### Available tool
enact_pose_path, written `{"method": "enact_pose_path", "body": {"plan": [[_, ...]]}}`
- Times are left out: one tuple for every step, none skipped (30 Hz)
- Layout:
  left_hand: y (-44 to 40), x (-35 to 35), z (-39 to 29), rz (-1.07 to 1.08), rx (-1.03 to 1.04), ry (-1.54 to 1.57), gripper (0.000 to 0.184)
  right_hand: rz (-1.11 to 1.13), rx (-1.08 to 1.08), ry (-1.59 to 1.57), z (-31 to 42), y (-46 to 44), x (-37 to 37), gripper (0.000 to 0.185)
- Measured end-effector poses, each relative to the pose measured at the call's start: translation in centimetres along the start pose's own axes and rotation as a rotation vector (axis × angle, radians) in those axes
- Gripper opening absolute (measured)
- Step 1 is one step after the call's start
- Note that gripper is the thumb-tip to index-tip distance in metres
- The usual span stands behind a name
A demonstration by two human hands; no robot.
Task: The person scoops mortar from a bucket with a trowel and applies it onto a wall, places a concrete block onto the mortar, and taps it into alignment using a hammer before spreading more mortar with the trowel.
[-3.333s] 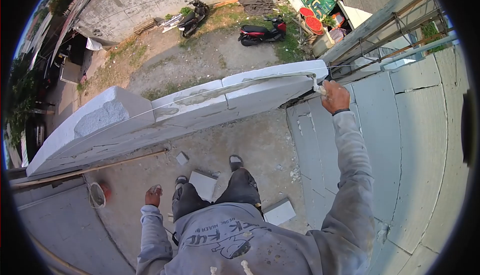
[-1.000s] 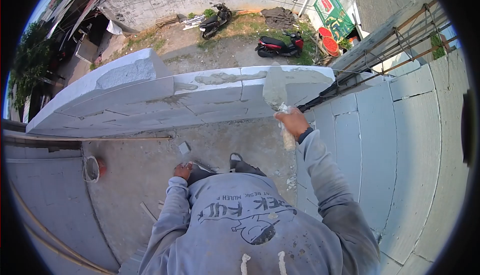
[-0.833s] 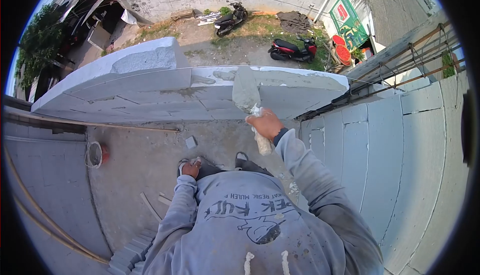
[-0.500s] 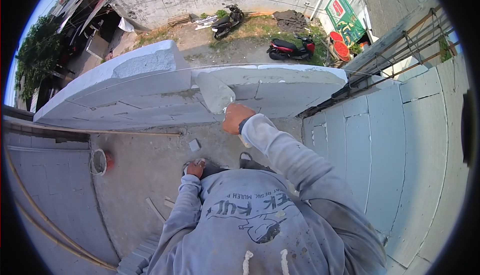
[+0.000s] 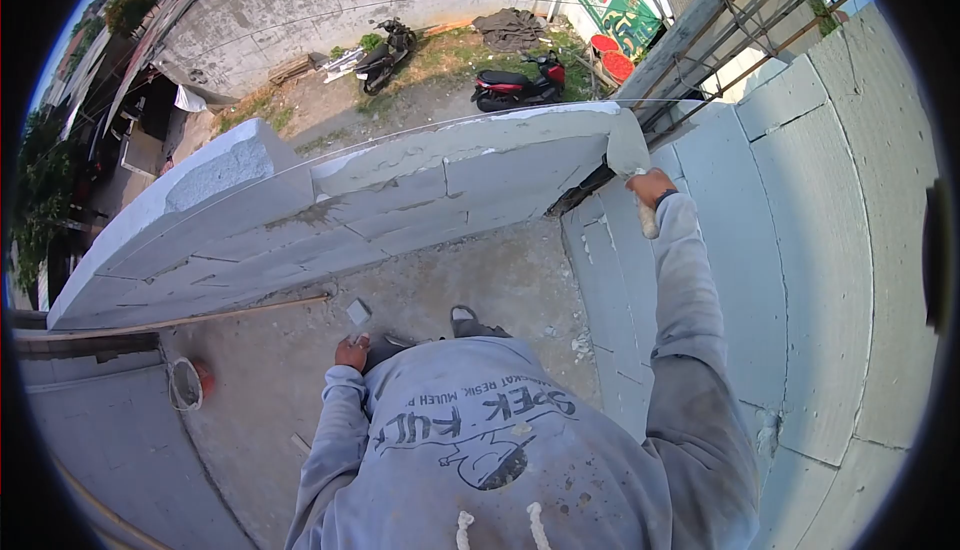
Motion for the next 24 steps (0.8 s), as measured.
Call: {"method": "enact_pose_path", "body": {"plan": [[1.1,-0.2,-2.2,0.003,0.011,-0.107,0.034,0.005,0.040,-0.112,-2.4,-0.6,0.0,0.048],[1.9,-0.9,-3.2,0.001,0.014,-0.214,0.036,0.019,0.077,-0.223,-4.3,-0.9,0.8,0.050],[1.7,-1.5,-2.1,-0.025,-0.006,-0.209,0.036,0.070,0.117,-0.278,-2.7,2.4,1.1,0.050],[0.8,-1.2,-0.6,-0.040,0.004,-0.237,0.038,0.120,0.157,-0.329,-1.4,6.2,1.1,0.049],[0.3,-1.2,0.3,-0.050,0.017,-0.264,0.040,0.142,0.051,-0.287,-4.4,5.3,3.2,0.047],[0.6,-1.5,0.2,-0.067,0.002,-0.255,0.040,0.167,0.084,-0.272,-2.5,9.2,4.1,0.047],[1.0,-1.4,0.1,-0.058,-0.046,-0.248,0.043,0.296,0.041,-0.313,-2.8,10.8,6.9,0.049],[1.4,-1.3,0.2,-0.047,-0.094,-0.243,0.047,0.424,0.003,-0.354,-3.6,11.8,10.0,0.050],[0.8,-1.1,1.3,-0.056,-0.102,-0.237,0.047,0.422,-0.260,-0.218,-3.4,12.1,13.0,0.051],[-0.6,-0.6,3.3,-0.055,-0.094,-0.263,0.049,0.415,-0.522,-0.084,-2.3,12.9,15.6,0.052],[-1.0,-0.7,4.7,-0.052,-0.090,-0.295,0.051,0.525,-0.509,-0.153,-0.4,13.9,17.7,0.052],[-0.6,-1.1,4.4,-0.063,-0.101,-0.298,0.051,0.633,-0.497,-0.222,2.1,14.6,19.8,0.052],[-0.3,-1.2,2.8,-0.047,-0.083,-0.393,0.052,0.645,-0.514,-0.152,4.2,14.2,21.8,0.052],[0.2,-1.3,1.0,-0.030,-0.066,-0.486,0.053,0.655,-0.534,-0.080,5.9,13.4,24.0,0.052],[0.9,-1.5,-0.4,-0.045,-0.076,-0.483,0.053,0.621,-0.611,-0.046,7.5,12.2,26.3,0.050],[1.5,-1.8,-2.2,-0.057,-0.048,-0.447,0.053,0.582,-0.691,-0.012,9.0,11.0,27.8,0.049],[2.0,-2.2,-3.4,-0.071,-0.020,-0.411,0.054,0.590,-0.709,-0.012,10.4,9.8,28.2,0.049],[2.8,-2.7,-4.3,-0.086,-0.028,-0.406,0.054,0.614,-0.702,-0.037,11.8,8.7,28.6,0.050],[3.3,-3.2,-4.8,-0.110,-0.026,-0.407,0.052,0.638,-0.693,-0.062,12.8,8.0,28.9,0.051],[3.9,-3.7,-5.0,-0.133,-0.024,-0.407,0.050,0.550,-0.739,-0.041,13.5,7.2,28.0,0.049],[4.6,-4.3,-5.0,-0.147,-0.033,-0.403,0.050,0.461,-0.784,-0.023,13.8,6.3,26.4,0.047],[5.3,-4.6,-4.3,-0.122,-0.092,-0.365,0.048,0.486,-0.760,0.014,13.8,5.5,24.8,0.045],[6.0,-4.8,-3.7,-0.097,-0.150,-0.324,0.045,0.509,-0.736,0.052,13.8,4.7,22.8,0.042],[7.0,-5.1,-3.9,-0.108,-0.154,-0.313,0.045,0.470,-0.762,0.064,13.5,4.3,20.8,0.041]]}}
Point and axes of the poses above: each hand's wrist, its own y-axis away from the middle knuckle, its own x-axis out of the palm, z = x × y, the point moved 6 cm from there along -y, towards the middle knuckle, and after that the axes turned 14 degrees about -y, right-handed, at the moved point
